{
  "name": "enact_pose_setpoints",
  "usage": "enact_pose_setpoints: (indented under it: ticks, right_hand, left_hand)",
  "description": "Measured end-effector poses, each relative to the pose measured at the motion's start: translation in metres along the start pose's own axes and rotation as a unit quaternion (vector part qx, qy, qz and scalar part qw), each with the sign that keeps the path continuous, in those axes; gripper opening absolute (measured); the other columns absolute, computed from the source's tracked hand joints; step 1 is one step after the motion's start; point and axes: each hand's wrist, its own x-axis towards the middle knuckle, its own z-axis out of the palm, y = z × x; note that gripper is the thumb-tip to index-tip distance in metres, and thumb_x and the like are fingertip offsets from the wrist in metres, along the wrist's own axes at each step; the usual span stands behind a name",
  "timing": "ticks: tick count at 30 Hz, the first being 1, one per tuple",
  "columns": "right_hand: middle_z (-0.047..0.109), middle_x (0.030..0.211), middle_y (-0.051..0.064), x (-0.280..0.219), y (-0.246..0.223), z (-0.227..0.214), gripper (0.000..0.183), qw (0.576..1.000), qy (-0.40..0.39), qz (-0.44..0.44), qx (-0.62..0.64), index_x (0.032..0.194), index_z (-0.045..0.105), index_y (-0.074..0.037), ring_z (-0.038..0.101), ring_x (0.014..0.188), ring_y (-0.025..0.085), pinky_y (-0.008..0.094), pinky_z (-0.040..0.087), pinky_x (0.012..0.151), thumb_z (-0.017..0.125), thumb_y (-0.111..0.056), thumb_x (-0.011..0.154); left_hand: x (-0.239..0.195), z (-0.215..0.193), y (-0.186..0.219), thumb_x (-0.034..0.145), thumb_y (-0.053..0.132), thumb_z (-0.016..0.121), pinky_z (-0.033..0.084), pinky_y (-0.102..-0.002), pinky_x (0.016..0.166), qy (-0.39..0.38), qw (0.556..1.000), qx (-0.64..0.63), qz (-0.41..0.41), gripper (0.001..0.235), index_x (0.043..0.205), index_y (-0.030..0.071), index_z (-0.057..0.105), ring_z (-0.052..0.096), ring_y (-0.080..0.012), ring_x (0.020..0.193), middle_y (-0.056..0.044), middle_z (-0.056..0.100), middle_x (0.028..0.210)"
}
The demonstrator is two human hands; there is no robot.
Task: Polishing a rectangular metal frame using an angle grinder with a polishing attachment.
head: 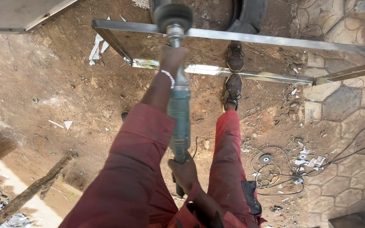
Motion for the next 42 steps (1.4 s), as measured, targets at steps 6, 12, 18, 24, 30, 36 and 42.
enact_pose_setpoints:
  ticks: [6, 12, 18, 24, 30, 36, 42]
  right_hand:
    - [0.048, 0.057, 0.005, -0.003, 0.007, -0.001, 0.019, 1.0, 0.008, 0.003, 0.009, 0.084, 0.049, -0.01, 0.047, 0.039, 0.018, 0.035, 0.038, 0.039, 0.067, -0.009, 0.078]
    - [0.05, 0.056, 0.009, -0.014, -0.016, -0.017, 0.015, 0.996, 0.072, 0.042, 0.012, 0.079, 0.051, -0.006, 0.045, 0.043, 0.019, 0.034, 0.039, 0.043, 0.066, -0.01, 0.078]
    - [0.053, 0.061, 0.007, -0.011, -0.008, 0.025, 0.015, 0.999, 0.018, 0.047, -0.01, 0.092, 0.056, -0.008, 0.049, 0.043, 0.017, 0.033, 0.041, 0.039, 0.066, -0.009, 0.081]
    - [0.052, 0.055, 0.005, -0.016, -0.018, 0.07, 0.016, 0.996, -0.027, 0.051, -0.064, 0.092, 0.053, -0.013, 0.05, 0.042, 0.016, 0.034, 0.042, 0.043, 0.062, -0.015, 0.079]
    - [0.049, 0.058, 0.006, -0.015, -0.013, 0.056, 0.016, 0.999, -0.001, 0.038, -0.021, 0.091, 0.052, -0.009, 0.046, 0.042, 0.016, 0.034, 0.038, 0.04, 0.064, -0.009, 0.08]
    - [0.047, 0.053, 0.007, -0.013, -0.011, 0.036, 0.014, 0.999, 0.046, 0.024, -0.004, 0.087, 0.052, -0.007, 0.044, 0.041, 0.017, 0.034, 0.039, 0.04, 0.062, -0.006, 0.076]
    - [0.054, 0.059, 0.006, -0.016, -0.021, 0.059, 0.021, 0.997, -0.035, 0.053, -0.048, 0.103, 0.057, -0.01, 0.05, 0.044, 0.015, 0.032, 0.042, 0.043, 0.065, -0.008, 0.083]
  left_hand:
    - [0.01, 0.009, -0.009, 0.077, 0.01, 0.066, 0.057, -0.03, 0.055, 0.009, 0.998, 0.058, -0.007, 0.04, 0.115, 0.006, 0.055, 0.067, -0.0189, 0.07, -0.007, 0.065, 0.095]
    - [-0.024, 0.048, 0.003, 0.073, 0.007, 0.063, 0.056, -0.032, 0.06, -0.049, 0.993, 0.107, 0.014, 0.058, 0.13, 0.01, 0.053, 0.066, -0.0188, 0.073, -0.008, 0.065, 0.096]
    - [0.013, -0.014, 0.002, 0.075, 0.002, 0.067, 0.056, -0.029, 0.054, -0.013, 0.999, 0.029, 0.007, 0.038, 0.113, 0.005, 0.061, 0.063, -0.0172, 0.064, -0.006, 0.064, 0.085]
    - [0.021, -0.097, 0.011, 0.07, 0.005, 0.061, 0.057, -0.029, 0.049, 0.052, 0.998, 0.026, 0.006, 0.05, 0.12, 0.005, 0.051, 0.065, -0.0159, 0.073, -0.009, 0.061, 0.102]
    - [0.039, -0.06, -0.002, 0.072, 0.009, 0.069, 0.056, -0.033, 0.051, 0.039, 0.999, 0.032, 0.007, 0.05, 0.12, 0.006, 0.054, 0.068, -0.0191, 0.065, -0.009, 0.068, 0.095]
    - [-0.005, -0.023, 0.009, 0.074, 0.009, 0.071, 0.059, -0.03, 0.058, -0.041, 0.998, 0.038, 0.001, 0.057, 0.128, 0.005, 0.051, 0.067, -0.0162, 0.071, -0.008, 0.067, 0.096]
    - [0.06, -0.066, -0.009, 0.063, 0.016, 0.078, 0.062, -0.03, 0.06, 0.068, 0.995, 0.052, 0.041, 0.044, 0.106, 0.01, 0.071, 0.074, -0.0147, 0.072, -0.004, 0.076, 0.094]
